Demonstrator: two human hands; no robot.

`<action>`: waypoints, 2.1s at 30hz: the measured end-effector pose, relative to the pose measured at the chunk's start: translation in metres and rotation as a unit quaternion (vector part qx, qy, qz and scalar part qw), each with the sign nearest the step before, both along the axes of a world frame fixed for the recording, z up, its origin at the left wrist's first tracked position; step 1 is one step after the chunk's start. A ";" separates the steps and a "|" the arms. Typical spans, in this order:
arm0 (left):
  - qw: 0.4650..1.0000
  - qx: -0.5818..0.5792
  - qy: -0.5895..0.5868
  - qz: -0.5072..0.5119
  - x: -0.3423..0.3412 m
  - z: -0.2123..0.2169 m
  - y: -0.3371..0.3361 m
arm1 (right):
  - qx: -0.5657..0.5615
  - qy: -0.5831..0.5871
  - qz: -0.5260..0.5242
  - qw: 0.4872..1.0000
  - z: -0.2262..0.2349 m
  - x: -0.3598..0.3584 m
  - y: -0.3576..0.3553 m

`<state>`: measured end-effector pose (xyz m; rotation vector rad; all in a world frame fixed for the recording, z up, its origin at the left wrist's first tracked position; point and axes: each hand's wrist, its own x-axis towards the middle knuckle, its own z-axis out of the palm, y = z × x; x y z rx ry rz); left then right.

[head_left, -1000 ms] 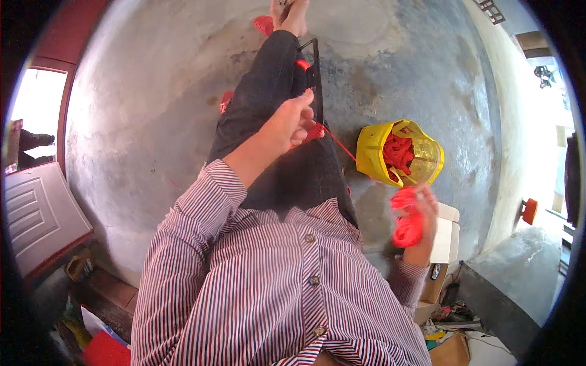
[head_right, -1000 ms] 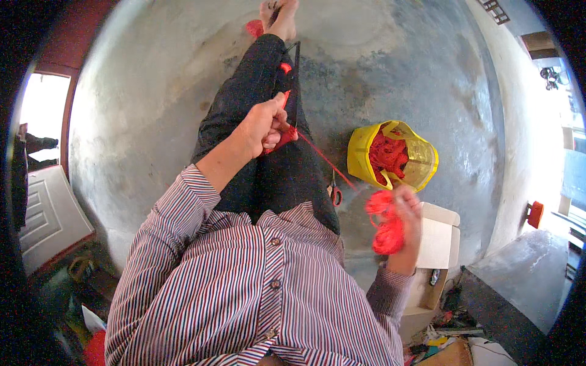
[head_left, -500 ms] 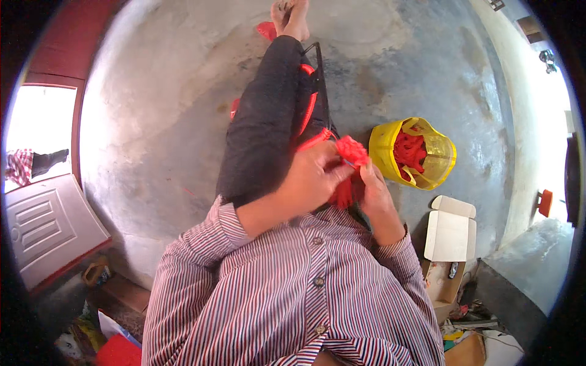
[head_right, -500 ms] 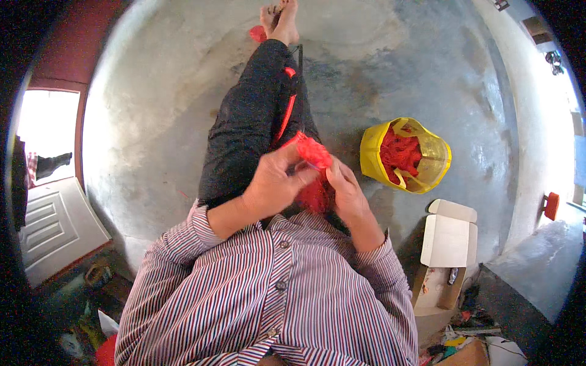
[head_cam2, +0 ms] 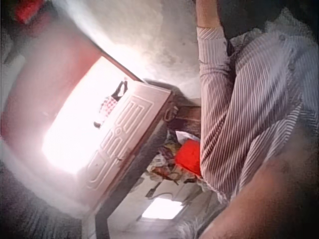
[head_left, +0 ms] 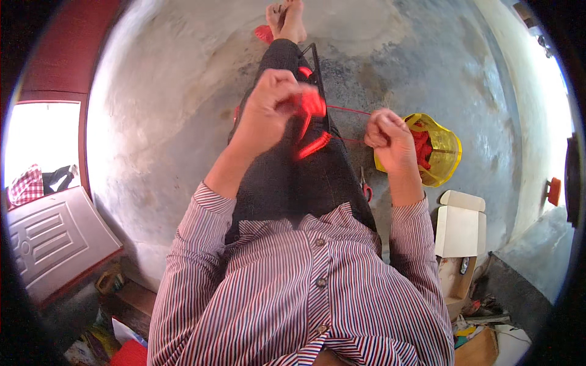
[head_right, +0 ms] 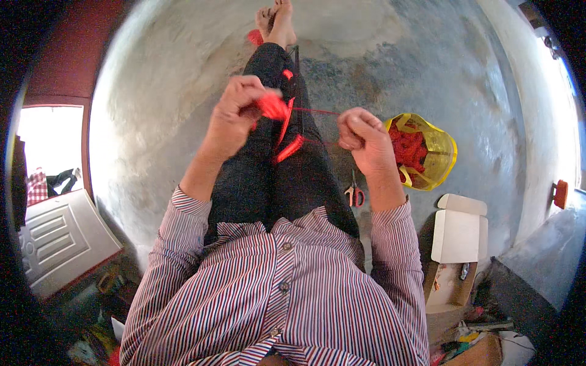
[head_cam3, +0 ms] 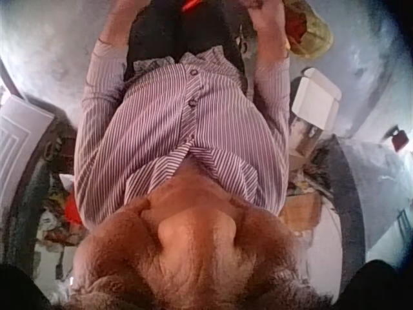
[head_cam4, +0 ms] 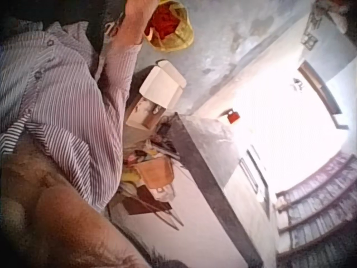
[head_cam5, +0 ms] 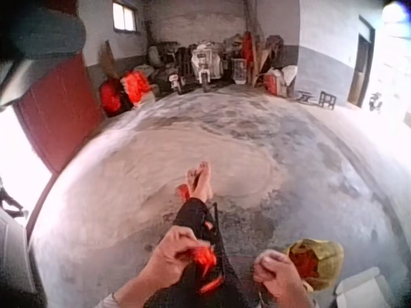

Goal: Wrapping a black plastic or metal frame component with red decorative rope for furniture manufacturing.

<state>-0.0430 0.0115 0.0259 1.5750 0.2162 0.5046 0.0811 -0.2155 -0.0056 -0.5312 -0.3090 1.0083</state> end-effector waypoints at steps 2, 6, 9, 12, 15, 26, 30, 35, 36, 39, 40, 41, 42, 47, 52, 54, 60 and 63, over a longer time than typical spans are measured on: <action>0.839 0.528 0.089 -0.096 -0.002 -0.016 0.003 | -0.241 -0.201 -0.010 0.949 -0.016 0.001 0.008; 0.850 0.477 0.179 -0.131 0.004 -0.046 -0.027 | -0.390 -0.531 -0.056 0.750 -0.040 -0.017 0.034; 0.911 0.323 0.247 -0.071 0.007 -0.051 -0.039 | -0.390 -0.619 -0.002 0.682 -0.039 -0.017 0.038; 0.892 0.446 0.061 0.033 0.000 -0.049 -0.041 | -0.463 -0.630 -0.044 0.622 -0.026 -0.007 0.028; 0.933 0.345 0.097 0.037 -0.012 -0.052 -0.048 | -0.442 -0.438 -0.151 0.768 -0.006 -0.003 0.013; 0.964 0.070 0.247 -0.065 -0.031 -0.057 -0.071 | -0.007 0.017 0.090 0.996 0.097 -0.101 -0.035; 0.952 0.049 0.296 -0.066 -0.036 -0.056 -0.083 | 0.005 0.035 -0.010 0.999 0.134 -0.126 -0.036; 0.942 0.300 0.061 0.135 -0.023 -0.042 -0.090 | 0.203 -0.251 -0.003 0.946 0.164 -0.066 -0.058; 0.929 0.339 0.019 0.147 -0.019 -0.036 -0.087 | 0.219 -0.292 -0.020 0.931 0.159 -0.062 -0.060; 0.977 -0.077 0.197 -0.016 -0.013 -0.026 -0.072 | -0.053 -0.471 -0.127 0.872 0.129 -0.049 -0.057; 0.980 -0.083 0.179 0.023 -0.010 -0.026 -0.065 | -0.172 -0.527 -0.132 0.822 0.117 -0.035 -0.051; 0.972 -0.126 0.194 0.051 -0.009 -0.029 -0.057 | -0.329 -0.589 -0.094 0.732 0.102 -0.027 -0.044; 0.955 -0.149 0.251 0.045 -0.009 -0.033 -0.052 | -0.355 -0.640 -0.062 0.679 0.081 -0.025 -0.032; 0.881 -0.167 0.443 -0.023 -0.008 -0.059 -0.043 | -0.424 -0.570 0.001 0.704 -0.006 -0.037 0.018; 0.959 0.088 0.231 0.137 -0.001 -0.035 -0.036 | -0.394 -0.379 -0.086 0.833 -0.012 -0.046 0.025; 0.962 -0.040 0.240 0.121 0.002 -0.017 -0.042 | -0.303 -0.588 -0.173 0.729 0.002 -0.047 0.027; 0.905 -0.361 0.226 0.008 0.000 -0.006 -0.051 | -0.259 -0.296 -0.187 0.900 0.042 -0.012 -0.017; 0.873 -0.357 0.332 0.009 -0.003 -0.021 -0.049 | -0.051 -0.025 -0.251 0.966 0.063 0.022 -0.089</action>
